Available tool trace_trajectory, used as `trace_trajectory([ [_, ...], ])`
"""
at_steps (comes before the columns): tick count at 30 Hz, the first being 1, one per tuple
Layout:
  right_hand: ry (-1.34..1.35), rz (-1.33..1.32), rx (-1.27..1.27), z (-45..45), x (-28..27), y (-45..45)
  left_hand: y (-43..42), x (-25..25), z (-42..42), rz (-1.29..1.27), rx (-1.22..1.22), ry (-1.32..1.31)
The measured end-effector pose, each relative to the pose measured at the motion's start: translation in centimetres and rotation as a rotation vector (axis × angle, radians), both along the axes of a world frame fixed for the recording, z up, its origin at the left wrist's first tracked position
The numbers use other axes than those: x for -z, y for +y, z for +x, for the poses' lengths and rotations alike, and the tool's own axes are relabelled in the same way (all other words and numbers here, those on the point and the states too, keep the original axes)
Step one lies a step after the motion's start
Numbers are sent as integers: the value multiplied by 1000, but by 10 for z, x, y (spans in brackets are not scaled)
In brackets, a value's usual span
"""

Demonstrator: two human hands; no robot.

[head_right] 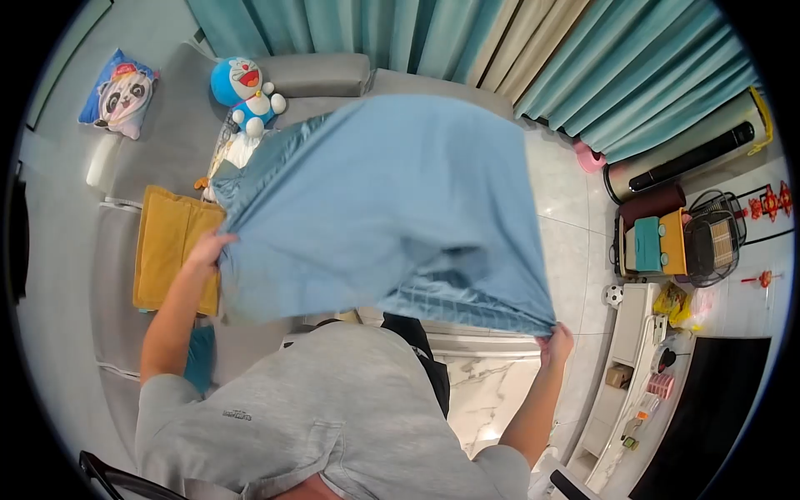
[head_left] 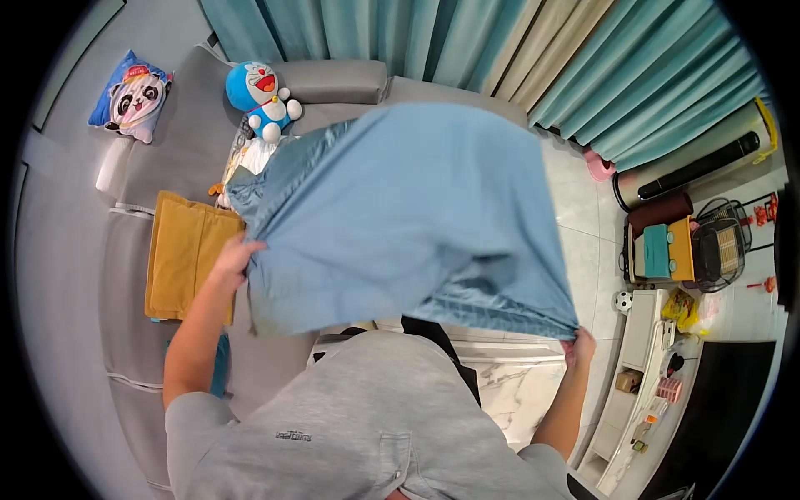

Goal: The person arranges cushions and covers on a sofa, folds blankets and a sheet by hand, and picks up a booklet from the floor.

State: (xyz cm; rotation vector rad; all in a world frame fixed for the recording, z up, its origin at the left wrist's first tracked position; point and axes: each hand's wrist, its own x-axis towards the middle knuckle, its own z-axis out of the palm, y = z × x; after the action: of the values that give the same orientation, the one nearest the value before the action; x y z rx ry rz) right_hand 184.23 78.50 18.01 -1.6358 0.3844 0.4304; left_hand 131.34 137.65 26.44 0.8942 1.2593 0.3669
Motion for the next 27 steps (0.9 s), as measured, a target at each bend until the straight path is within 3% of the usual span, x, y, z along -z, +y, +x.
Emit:
trace_trajectory([
  [2, 15, -39, -12, -24, -6, 4, 0, 36, -30, -238, -15, 190],
  [6, 31, -69, -27, -34, -11, 26, 4, 167, -92, -496, 59, 263],
  [9, 28, -97, -44, -13, -2, 56, -1, 185, -77, -546, 53, 126],
  [11, 22, -97, -103, 21, 9, 85, -1, 182, -42, -616, -93, 94],
  [14, -7, -93, -201, 99, 15, 157, 42, 236, -3, -686, -153, -56],
  [17, -50, 11, -293, 232, 25, 252, 126, 207, 98, -340, -205, 5],
  [18, -47, 38, -296, 287, 21, 289, 156, 184, 136, -117, -280, -80],
  [19, -18, 19, -313, 350, 14, 324, 196, 152, 173, -7, -255, 15],
  [21, -293, 149, -428, 381, -86, 397, 275, 81, 249, 199, -211, 240],
  [22, -158, 168, -473, 449, -107, 412, 301, 49, 281, 253, -349, -210],
  [24, -269, 412, -527, 520, -186, 430, 309, -62, 322, 270, -308, -341],
  [27, -372, 618, -553, 484, -282, 390, 310, -134, 316, 449, -260, -525],
])
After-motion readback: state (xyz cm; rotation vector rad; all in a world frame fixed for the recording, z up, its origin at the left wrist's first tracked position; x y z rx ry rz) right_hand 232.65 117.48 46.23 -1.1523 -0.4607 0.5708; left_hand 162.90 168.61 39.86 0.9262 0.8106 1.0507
